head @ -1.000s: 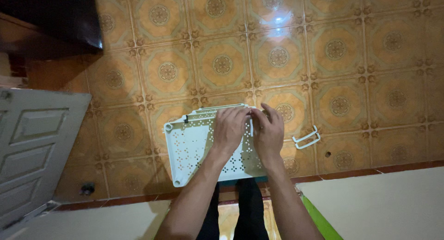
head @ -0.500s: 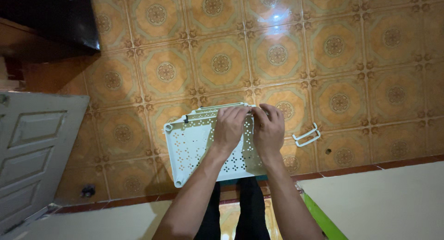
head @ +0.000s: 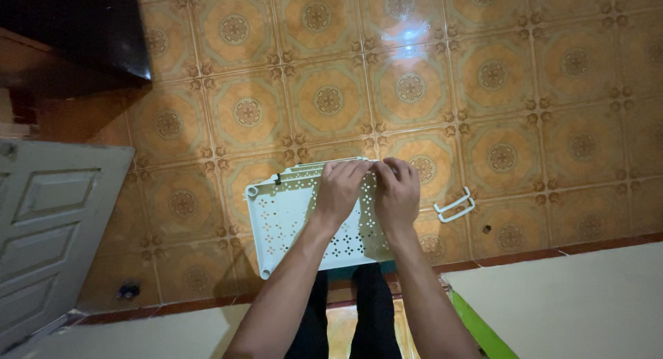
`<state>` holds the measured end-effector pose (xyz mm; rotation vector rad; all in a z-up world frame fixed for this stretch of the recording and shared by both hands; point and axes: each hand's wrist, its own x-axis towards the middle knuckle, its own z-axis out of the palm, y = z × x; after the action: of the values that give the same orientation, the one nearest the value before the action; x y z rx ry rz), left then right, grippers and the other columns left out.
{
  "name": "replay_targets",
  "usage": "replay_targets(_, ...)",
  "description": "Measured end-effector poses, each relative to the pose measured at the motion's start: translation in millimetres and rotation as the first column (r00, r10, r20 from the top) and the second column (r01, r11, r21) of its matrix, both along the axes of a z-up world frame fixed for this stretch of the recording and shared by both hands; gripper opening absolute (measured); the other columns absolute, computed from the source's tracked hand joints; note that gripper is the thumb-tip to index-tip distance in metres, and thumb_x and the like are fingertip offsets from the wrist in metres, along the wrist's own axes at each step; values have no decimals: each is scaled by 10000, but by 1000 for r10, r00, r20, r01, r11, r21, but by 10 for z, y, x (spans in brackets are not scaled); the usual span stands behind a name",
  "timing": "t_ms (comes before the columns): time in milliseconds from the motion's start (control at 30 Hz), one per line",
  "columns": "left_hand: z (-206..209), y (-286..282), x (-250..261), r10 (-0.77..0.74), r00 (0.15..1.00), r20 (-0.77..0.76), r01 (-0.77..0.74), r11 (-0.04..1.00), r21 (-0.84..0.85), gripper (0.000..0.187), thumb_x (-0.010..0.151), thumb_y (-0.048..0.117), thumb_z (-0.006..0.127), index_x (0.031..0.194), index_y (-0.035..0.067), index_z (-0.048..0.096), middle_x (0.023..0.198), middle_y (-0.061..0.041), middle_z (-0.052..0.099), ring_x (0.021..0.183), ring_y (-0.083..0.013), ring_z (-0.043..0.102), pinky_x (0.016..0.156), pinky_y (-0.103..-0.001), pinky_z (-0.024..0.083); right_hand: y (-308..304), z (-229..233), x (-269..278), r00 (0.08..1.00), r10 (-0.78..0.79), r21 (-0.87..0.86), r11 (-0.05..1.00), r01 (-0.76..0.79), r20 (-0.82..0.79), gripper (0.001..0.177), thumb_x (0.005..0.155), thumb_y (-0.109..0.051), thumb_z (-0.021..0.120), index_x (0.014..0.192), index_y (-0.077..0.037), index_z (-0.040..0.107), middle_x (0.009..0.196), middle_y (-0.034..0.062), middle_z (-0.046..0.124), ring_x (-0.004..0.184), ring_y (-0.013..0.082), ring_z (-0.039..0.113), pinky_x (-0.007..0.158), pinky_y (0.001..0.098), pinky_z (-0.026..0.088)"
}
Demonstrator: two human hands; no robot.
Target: The person assembles a white plastic storage unit by attaching handles and legs to perforated trays. They insert small black fasteners into the tray corners, attach white handles to the sides, and then screw white legs into the bottom of the stacked trays.
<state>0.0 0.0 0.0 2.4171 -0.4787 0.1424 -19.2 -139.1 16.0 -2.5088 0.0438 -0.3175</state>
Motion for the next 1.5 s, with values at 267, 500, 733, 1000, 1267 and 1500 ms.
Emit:
replay_targets(267, -42, 7, 4, -13, 1000, 22, 12, 1000, 12, 289, 894, 33, 629, 1169, 80, 702, 1117, -57, 749, 1044, -223, 698, 929, -391, 470, -18, -12, -7, 1000, 10, -1, 1000, -10, 12, 257, 860, -28, 686, 1103, -102, 730, 1144, 98, 684, 1093, 328, 613, 945, 434, 496)
replay_targets(500, -34, 8, 27, 8, 1000, -28, -8, 1000, 11, 239, 933, 49, 634, 1163, 80, 693, 1112, -80, 744, 1054, -253, 704, 914, -412, 484, -19, -85, -18, 1000, 17, -24, 1000, -17, 10, 273, 851, -17, 691, 1101, -116, 741, 1143, 86, 687, 1103, 327, 613, 951, 431, 504)
replay_targets(733, 107, -9, 38, 51, 992, -120, -67, 988, -140, 195, 967, 67, 641, 1157, 79, 687, 1104, -99, 732, 1069, -303, 678, 950, -434, 505, -32, -113, -31, 1000, -5, -21, 1000, 5, 6, 229, 883, -64, 725, 1103, -123, 746, 1182, 89, 699, 1128, 316, 630, 965, 421, 507)
replay_targets(1000, 301, 8, -319, 226, 974, -15, -225, 955, -191, 230, 962, 97, 690, 1189, 68, 706, 1129, -117, 673, 1073, -305, 648, 940, -416, 517, -21, -64, -2, 998, 14, -84, 996, -9, 66, 329, 899, -169, 773, 1218, -109, 716, 1295, 96, 688, 1267, 345, 559, 1061, 457, 412)
replay_targets(1267, 304, 510, -833, 480, 838, -259, -526, 837, -150, 191, 923, 144, 743, 1099, 76, 716, 1066, -70, 730, 986, -283, 675, 865, -399, 525, 112, 126, -93, 992, 43, -195, 981, -19, 120, 402, 829, -156, 795, 1219, -137, 698, 1316, 114, 651, 1260, 338, 539, 1053, 483, 385)
replay_targets(1500, 330, 790, -996, 507, 846, -162, -506, 861, 54, 171, 892, 149, 762, 1055, 108, 732, 1130, -25, 750, 1054, -268, 659, 932, -417, 469, 651, 130, -292, 986, 166, 83, 982, -168, 27, 307, 883, -130, 816, 1172, -152, 714, 1120, 82, 672, 1041, 292, 594, 911, 421, 473)
